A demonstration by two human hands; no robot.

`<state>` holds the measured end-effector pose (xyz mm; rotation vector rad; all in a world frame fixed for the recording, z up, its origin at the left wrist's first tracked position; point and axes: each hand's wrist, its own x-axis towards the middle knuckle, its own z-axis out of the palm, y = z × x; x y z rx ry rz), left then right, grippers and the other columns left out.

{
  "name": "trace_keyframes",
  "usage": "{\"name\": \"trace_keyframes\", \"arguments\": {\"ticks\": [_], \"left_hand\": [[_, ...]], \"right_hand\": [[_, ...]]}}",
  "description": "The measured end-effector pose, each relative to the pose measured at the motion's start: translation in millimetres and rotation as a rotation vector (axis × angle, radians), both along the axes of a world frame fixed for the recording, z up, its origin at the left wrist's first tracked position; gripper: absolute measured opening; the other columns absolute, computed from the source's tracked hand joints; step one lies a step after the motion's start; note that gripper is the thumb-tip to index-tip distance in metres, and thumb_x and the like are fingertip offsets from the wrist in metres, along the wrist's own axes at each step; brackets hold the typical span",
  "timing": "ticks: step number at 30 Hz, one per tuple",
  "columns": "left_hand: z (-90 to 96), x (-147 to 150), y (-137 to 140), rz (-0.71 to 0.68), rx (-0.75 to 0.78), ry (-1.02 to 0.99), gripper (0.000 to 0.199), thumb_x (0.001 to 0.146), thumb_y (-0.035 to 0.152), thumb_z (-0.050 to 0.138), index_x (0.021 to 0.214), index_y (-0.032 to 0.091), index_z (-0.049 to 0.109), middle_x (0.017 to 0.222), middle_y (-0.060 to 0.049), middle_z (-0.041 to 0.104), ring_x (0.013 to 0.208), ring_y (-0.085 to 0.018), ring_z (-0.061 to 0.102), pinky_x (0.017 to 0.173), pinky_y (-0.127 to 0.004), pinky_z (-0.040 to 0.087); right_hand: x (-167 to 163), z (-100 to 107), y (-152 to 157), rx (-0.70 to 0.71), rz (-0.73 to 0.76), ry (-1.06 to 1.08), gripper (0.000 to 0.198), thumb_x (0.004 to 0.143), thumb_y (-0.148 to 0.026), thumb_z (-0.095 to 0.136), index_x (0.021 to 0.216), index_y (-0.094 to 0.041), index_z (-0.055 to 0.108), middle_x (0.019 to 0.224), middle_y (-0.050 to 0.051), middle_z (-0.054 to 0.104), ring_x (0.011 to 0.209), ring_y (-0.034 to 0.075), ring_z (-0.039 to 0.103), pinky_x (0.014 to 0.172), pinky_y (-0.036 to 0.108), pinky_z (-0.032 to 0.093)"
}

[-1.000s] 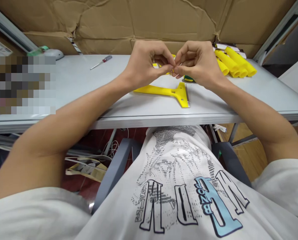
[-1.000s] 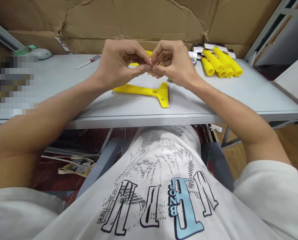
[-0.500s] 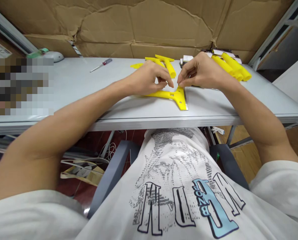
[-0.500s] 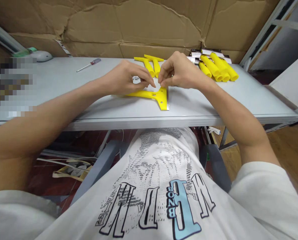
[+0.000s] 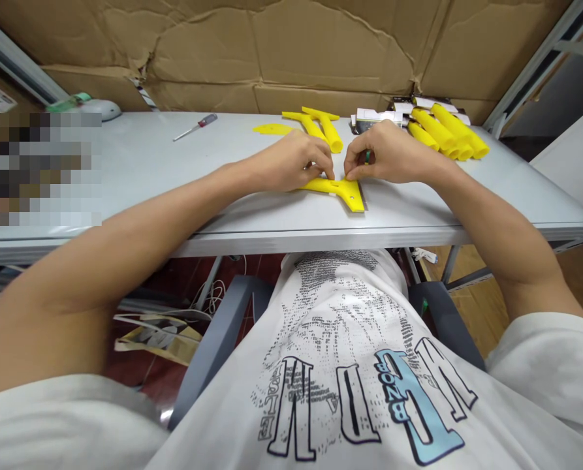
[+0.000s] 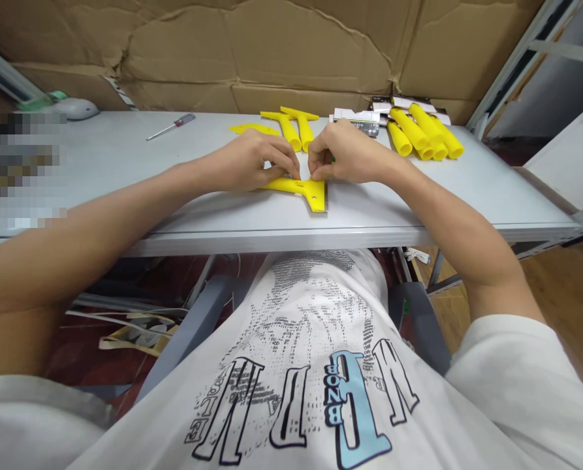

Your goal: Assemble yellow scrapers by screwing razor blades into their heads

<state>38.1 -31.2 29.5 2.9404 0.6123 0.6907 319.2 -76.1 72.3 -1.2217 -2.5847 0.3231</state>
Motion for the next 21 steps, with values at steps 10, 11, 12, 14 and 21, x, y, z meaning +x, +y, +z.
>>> {"name": "trace_keyframes", "arguments": {"ticks": [10,11,12,14,21], "left_hand": [[-2.5,0.9,2.5,0.001,-0.037,-0.002,0.039,0.101,0.020,0.063,0.109,0.031,0.099,0.117,-0.004,0.093,0.103,-0.022,0.081,0.100,-0.035,0.057],[-3.7,1.3,3.1,-0.001,-0.038,-0.008,0.038,0.100,0.020,0.064,0.109,0.032,0.100,0.116,-0.003,0.093,0.104,-0.022,0.081,0.100,-0.035,0.057],[-4.9,1.7,3.5,0.001,-0.038,-0.015,0.038,0.100,0.020,0.064,0.108,0.032,0.100,0.116,-0.003,0.093,0.105,-0.022,0.081,0.101,-0.035,0.057],[-7.1,2.6,3.8,0.010,-0.042,-0.029,0.038,0.099,0.020,0.065,0.108,0.033,0.100,0.115,-0.002,0.093,0.105,-0.022,0.081,0.101,-0.035,0.058],[-9.7,4.5,2.9,0.002,-0.064,-0.068,0.033,0.097,0.019,0.069,0.102,0.031,0.099,0.114,-0.004,0.094,0.102,-0.023,0.082,0.103,-0.036,0.061]], "right_hand": [[5.0,3.1,1.8,-0.035,0.059,0.018,0.009,0.098,-0.024,0.094,0.090,-0.028,0.092,0.095,0.002,0.090,0.083,0.020,0.073,0.088,0.037,0.054],[5.8,3.7,1.3,-0.050,0.073,0.033,0.009,0.097,-0.025,0.095,0.089,-0.029,0.092,0.094,0.002,0.090,0.082,0.020,0.071,0.086,0.037,0.053],[6.3,4.3,0.8,-0.057,0.087,0.045,0.009,0.096,-0.025,0.095,0.088,-0.029,0.092,0.093,0.002,0.089,0.081,0.020,0.070,0.085,0.037,0.052],[7.0,4.7,0.2,-0.065,0.112,0.057,0.007,0.095,-0.027,0.093,0.089,-0.030,0.093,0.092,0.002,0.088,0.082,0.021,0.070,0.083,0.038,0.051],[8.3,4.5,2.0,-0.147,0.093,0.085,0.006,0.093,-0.031,0.096,0.090,-0.030,0.091,0.091,0.001,0.087,0.080,0.019,0.066,0.081,0.036,0.049]]}}
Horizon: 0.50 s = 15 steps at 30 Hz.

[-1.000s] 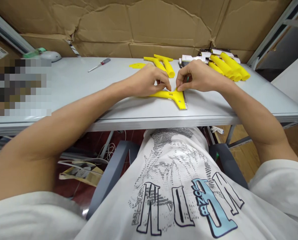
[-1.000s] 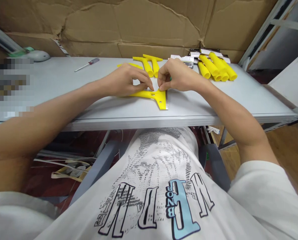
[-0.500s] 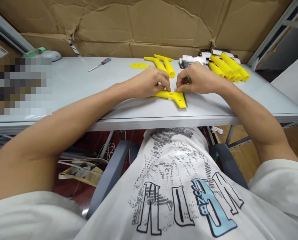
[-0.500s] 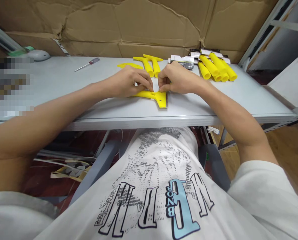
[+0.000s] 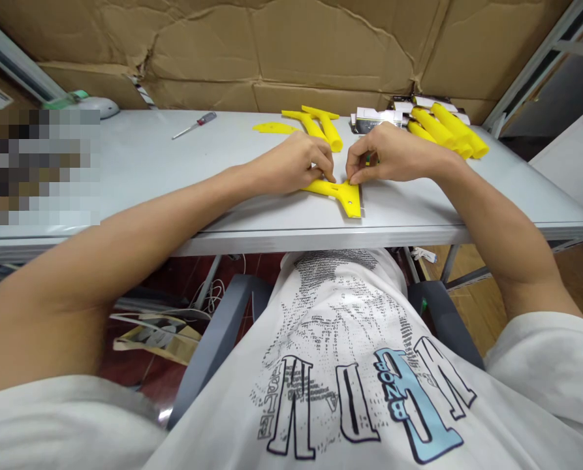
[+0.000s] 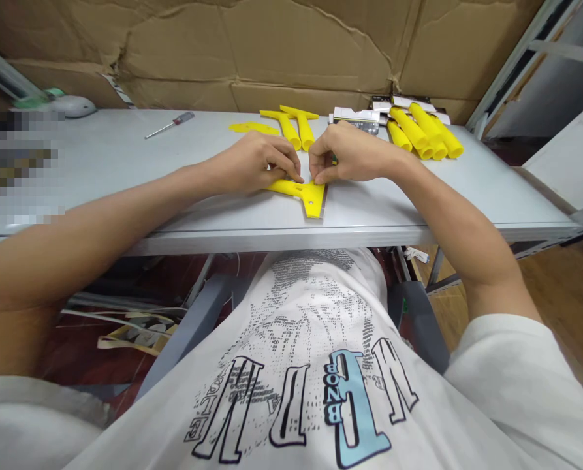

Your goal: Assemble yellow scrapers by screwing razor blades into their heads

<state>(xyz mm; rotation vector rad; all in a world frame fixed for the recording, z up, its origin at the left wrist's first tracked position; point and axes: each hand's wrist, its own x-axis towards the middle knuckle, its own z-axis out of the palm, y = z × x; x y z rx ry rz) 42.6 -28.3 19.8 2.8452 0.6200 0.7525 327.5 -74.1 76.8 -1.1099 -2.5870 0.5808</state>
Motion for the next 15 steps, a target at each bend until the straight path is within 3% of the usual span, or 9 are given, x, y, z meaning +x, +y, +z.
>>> {"name": "trace_keyframes", "arguments": {"ticks": [10,15], "left_hand": [[-1.5,1.2,4.0,-0.050,0.035,-0.018,0.032,0.095,0.019,0.067,0.097,0.029,0.096,0.111,-0.006,0.093,0.098,-0.024,0.082,0.098,-0.039,0.062],[-2.4,2.7,1.2,-0.033,0.093,-0.032,0.027,0.100,0.026,0.066,0.094,0.029,0.093,0.112,-0.010,0.089,0.108,-0.030,0.081,0.100,-0.047,0.064]], "right_hand": [[-0.3,-7.3,7.3,-0.028,0.024,0.002,0.008,0.095,-0.035,0.092,0.096,-0.027,0.089,0.100,0.002,0.087,0.094,0.020,0.070,0.091,0.035,0.048],[0.4,-9.4,7.9,-0.095,-0.037,0.027,0.015,0.091,-0.036,0.096,0.098,-0.027,0.087,0.099,0.002,0.084,0.091,0.019,0.067,0.083,0.034,0.047]]}}
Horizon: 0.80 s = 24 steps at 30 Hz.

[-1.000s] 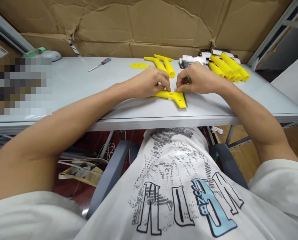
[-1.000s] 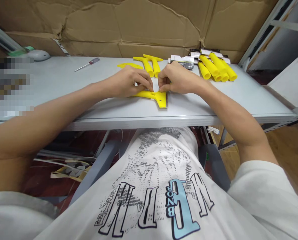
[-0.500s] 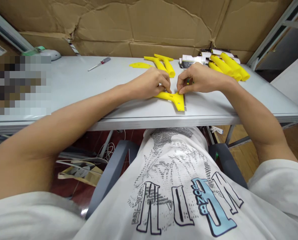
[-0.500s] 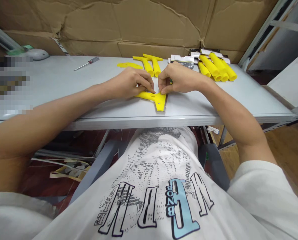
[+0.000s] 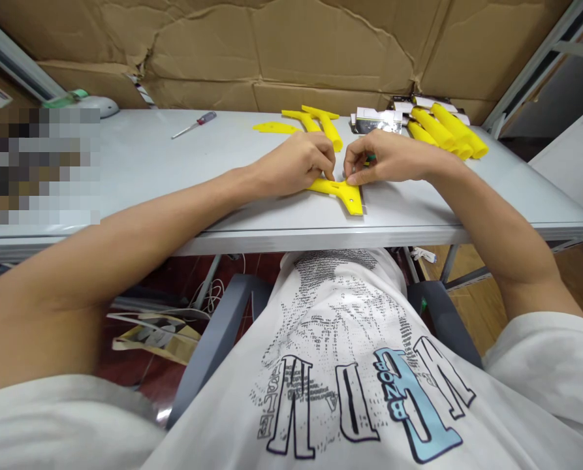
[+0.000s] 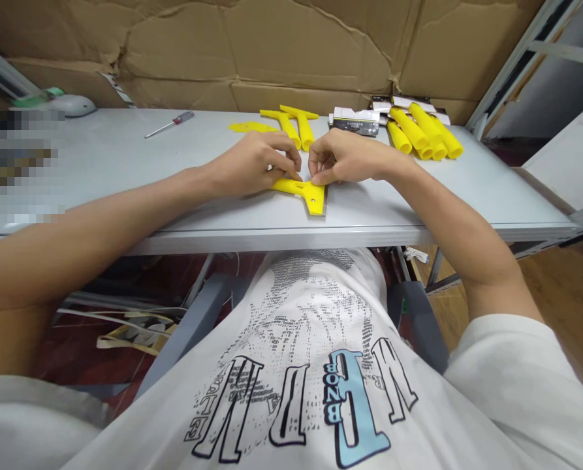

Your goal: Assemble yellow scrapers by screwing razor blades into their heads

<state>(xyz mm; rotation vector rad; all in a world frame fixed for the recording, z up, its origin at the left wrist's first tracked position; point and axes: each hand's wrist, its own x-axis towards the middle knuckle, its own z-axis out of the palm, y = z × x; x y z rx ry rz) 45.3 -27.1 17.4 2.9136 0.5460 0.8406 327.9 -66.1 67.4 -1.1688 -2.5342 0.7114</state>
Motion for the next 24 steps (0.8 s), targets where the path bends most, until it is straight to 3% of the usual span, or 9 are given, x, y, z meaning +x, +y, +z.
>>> {"name": "trace_keyframes", "arguments": {"ticks": [5,8,13,15,18,21,24], "left_hand": [[3.3,3,-6,-0.002,0.123,-0.049,0.037,0.109,0.032,0.064,0.074,0.026,0.074,0.120,-0.012,0.082,0.122,-0.035,0.074,0.103,-0.056,0.061],[5.5,4,-8,0.003,0.204,-0.017,0.044,0.111,0.026,0.059,0.067,0.024,0.058,0.123,-0.013,0.080,0.123,-0.035,0.070,0.099,-0.058,0.059],[8.9,6,-7,0.032,0.328,0.041,0.054,0.120,0.027,0.048,0.067,0.025,0.035,0.129,-0.017,0.080,0.125,-0.035,0.063,0.098,-0.060,0.059],[11.4,4,-6,0.059,0.362,0.055,0.053,0.123,0.028,0.041,0.070,0.025,0.039,0.134,-0.020,0.081,0.130,-0.037,0.063,0.101,-0.062,0.059],[14.7,-1,-9,0.110,0.412,-0.018,0.038,0.122,0.028,0.042,0.088,0.026,0.060,0.129,-0.020,0.080,0.129,-0.038,0.068,0.091,-0.056,0.060],[15.4,-5,-14,0.177,0.375,-0.163,0.021,0.115,0.028,0.051,0.119,0.028,0.071,0.131,-0.017,0.079,0.109,-0.030,0.073,0.074,-0.046,0.054],[15.0,-5,-18,0.207,0.362,-0.223,0.020,0.110,0.030,0.056,0.122,0.029,0.072,0.129,-0.014,0.079,0.096,-0.025,0.072,0.065,-0.043,0.046]], "right_hand": [[-3,1,-5,-0.077,-0.071,0.067,0.039,0.079,-0.044,0.111,0.109,-0.031,0.090,0.094,0.001,0.082,0.090,0.021,0.066,0.076,0.034,0.048],[-3,2,-5,-0.091,-0.025,0.000,0.036,0.083,-0.051,0.111,0.105,-0.029,0.093,0.097,0.002,0.085,0.090,0.022,0.069,0.076,0.034,0.049],[-3,3,-6,-0.165,-0.001,0.029,0.026,0.086,-0.045,0.109,0.096,-0.029,0.092,0.095,0.001,0.085,0.089,0.020,0.069,0.076,0.033,0.050],[-3,3,-10,-0.236,-0.010,0.129,0.031,0.082,-0.045,0.113,0.096,-0.028,0.090,0.098,0.001,0.084,0.091,0.019,0.069,0.078,0.032,0.054],[-3,3,-15,-0.381,-0.021,0.308,0.043,0.076,-0.047,0.118,0.102,-0.027,0.091,0.103,0.002,0.084,0.099,0.019,0.074,0.089,0.032,0.065],[-4,3,-17,-0.449,-0.009,0.427,0.043,0.077,-0.046,0.118,0.106,-0.025,0.094,0.100,0.003,0.085,0.096,0.017,0.076,0.095,0.033,0.069],[-6,3,-16,-0.454,-0.016,0.454,0.044,0.072,-0.045,0.122,0.102,-0.026,0.095,0.092,0.001,0.083,0.089,0.016,0.076,0.090,0.032,0.070]]}}
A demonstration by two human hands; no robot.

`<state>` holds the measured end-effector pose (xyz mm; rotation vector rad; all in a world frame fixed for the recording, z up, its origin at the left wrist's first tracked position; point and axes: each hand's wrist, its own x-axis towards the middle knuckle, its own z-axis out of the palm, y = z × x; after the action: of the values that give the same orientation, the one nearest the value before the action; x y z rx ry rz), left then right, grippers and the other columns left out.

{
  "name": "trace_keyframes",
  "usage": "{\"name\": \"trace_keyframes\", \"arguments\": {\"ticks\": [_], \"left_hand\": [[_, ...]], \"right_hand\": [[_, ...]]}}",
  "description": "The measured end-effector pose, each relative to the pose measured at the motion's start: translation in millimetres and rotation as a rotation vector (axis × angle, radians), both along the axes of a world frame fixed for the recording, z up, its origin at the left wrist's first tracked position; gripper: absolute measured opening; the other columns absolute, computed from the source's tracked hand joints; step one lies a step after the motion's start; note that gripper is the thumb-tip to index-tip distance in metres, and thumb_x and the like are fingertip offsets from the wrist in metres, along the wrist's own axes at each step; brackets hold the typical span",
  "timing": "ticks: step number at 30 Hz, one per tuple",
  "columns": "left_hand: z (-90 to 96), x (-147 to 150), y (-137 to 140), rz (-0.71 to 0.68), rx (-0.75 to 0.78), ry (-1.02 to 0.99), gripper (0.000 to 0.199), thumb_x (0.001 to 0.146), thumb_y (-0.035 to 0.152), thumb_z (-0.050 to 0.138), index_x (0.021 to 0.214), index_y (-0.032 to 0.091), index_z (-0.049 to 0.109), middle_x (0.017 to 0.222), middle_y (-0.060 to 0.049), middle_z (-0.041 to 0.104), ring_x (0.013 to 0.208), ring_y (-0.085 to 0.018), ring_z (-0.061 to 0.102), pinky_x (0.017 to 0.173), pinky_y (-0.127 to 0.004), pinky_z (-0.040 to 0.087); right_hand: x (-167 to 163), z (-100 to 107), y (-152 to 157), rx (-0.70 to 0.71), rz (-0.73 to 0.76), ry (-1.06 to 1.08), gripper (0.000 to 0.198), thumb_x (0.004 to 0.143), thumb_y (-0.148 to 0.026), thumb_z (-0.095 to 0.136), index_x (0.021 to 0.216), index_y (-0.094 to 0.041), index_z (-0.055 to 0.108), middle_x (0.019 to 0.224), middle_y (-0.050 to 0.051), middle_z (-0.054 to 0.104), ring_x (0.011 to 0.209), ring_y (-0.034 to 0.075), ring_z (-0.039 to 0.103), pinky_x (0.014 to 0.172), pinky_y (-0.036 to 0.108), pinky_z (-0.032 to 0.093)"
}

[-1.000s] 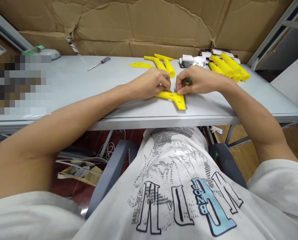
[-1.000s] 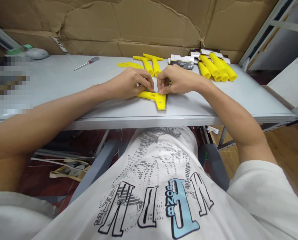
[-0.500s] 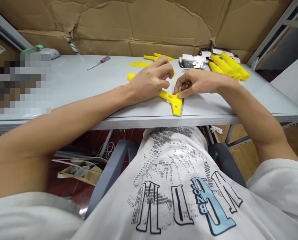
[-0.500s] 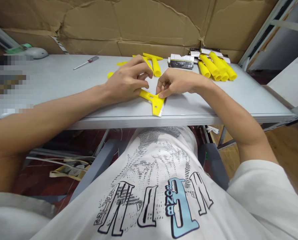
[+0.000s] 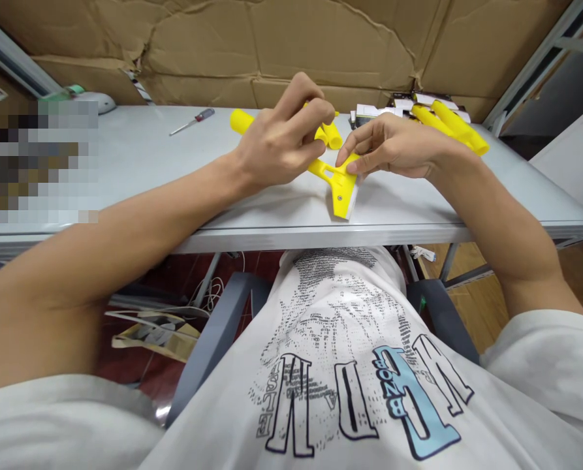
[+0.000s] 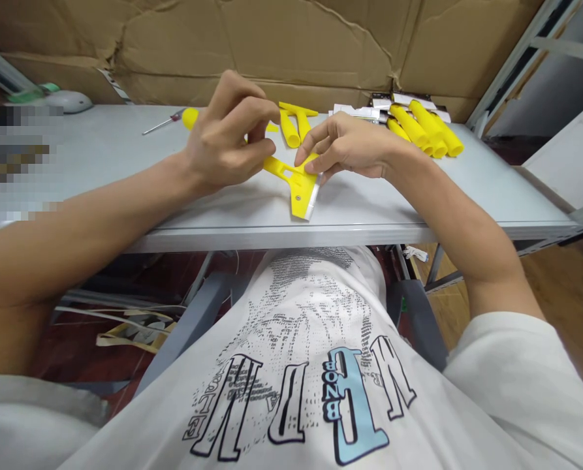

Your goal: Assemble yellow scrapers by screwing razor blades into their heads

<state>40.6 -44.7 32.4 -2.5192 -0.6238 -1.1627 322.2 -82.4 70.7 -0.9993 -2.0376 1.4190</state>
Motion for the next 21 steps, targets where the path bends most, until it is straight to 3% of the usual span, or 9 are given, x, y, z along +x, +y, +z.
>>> {"name": "trace_keyframes", "arguments": {"ticks": [4,9,14,17,19,21], "left_hand": [[-0.3,1,0,0.023,0.012,0.019,0.025,0.108,0.029,0.056,0.122,0.027,0.077,0.125,-0.014,0.081,0.097,-0.025,0.074,0.064,-0.041,0.042],[1.1,-1,-4,0.034,0.007,0.030,0.030,0.109,0.028,0.053,0.122,0.020,0.080,0.129,-0.018,0.081,0.113,-0.034,0.079,0.073,-0.045,0.052],[1.7,0,-6,0.050,0.120,0.039,0.027,0.115,0.021,0.048,0.123,0.021,0.075,0.126,-0.015,0.081,0.103,-0.026,0.076,0.066,-0.041,0.040],[-3.1,-1,11,-0.009,0.047,-0.043,0.015,0.120,0.035,0.058,0.115,0.026,0.068,0.124,-0.013,0.077,0.111,-0.027,0.070,0.077,-0.040,0.051],[-7.0,-2,30,-0.074,0.052,-0.053,0.027,0.125,0.047,0.055,0.109,0.026,0.062,0.122,-0.010,0.071,0.113,-0.026,0.066,0.090,-0.041,0.058],[-9.3,-3,51,-0.148,0.238,-0.005,0.037,0.129,0.046,0.036,0.105,0.024,0.055,0.117,-0.006,0.059,0.117,-0.024,0.067,0.095,-0.043,0.058]], "right_hand": [[-3,-1,1,-0.025,-0.025,0.031,0.044,0.070,-0.041,0.123,0.097,-0.024,0.092,0.094,0.000,0.083,0.090,0.014,0.075,0.090,0.029,0.071],[-4,-2,1,-0.011,-0.042,0.056,0.047,0.063,-0.036,0.124,0.094,-0.026,0.090,0.096,0.000,0.082,0.090,0.016,0.074,0.089,0.031,0.072],[-6,0,-4,0.023,-0.098,0.072,0.038,0.069,-0.033,0.120,0.091,-0.029,0.090,0.093,0.000,0.080,0.092,0.017,0.072,0.089,0.033,0.071],[-8,-1,-6,0.049,-0.138,0.103,0.030,0.072,-0.025,0.115,0.088,-0.028,0.090,0.093,0.000,0.081,0.089,0.016,0.070,0.086,0.031,0.068],[-10,-4,-5,0.093,-0.160,0.157,0.024,0.073,-0.022,0.109,0.087,-0.029,0.091,0.093,0.000,0.082,0.086,0.015,0.069,0.083,0.031,0.064],[-13,-8,-4,0.178,-0.175,0.221,0.019,0.074,-0.024,0.104,0.087,-0.031,0.091,0.097,0.000,0.084,0.088,0.017,0.071,0.081,0.032,0.063]]}}
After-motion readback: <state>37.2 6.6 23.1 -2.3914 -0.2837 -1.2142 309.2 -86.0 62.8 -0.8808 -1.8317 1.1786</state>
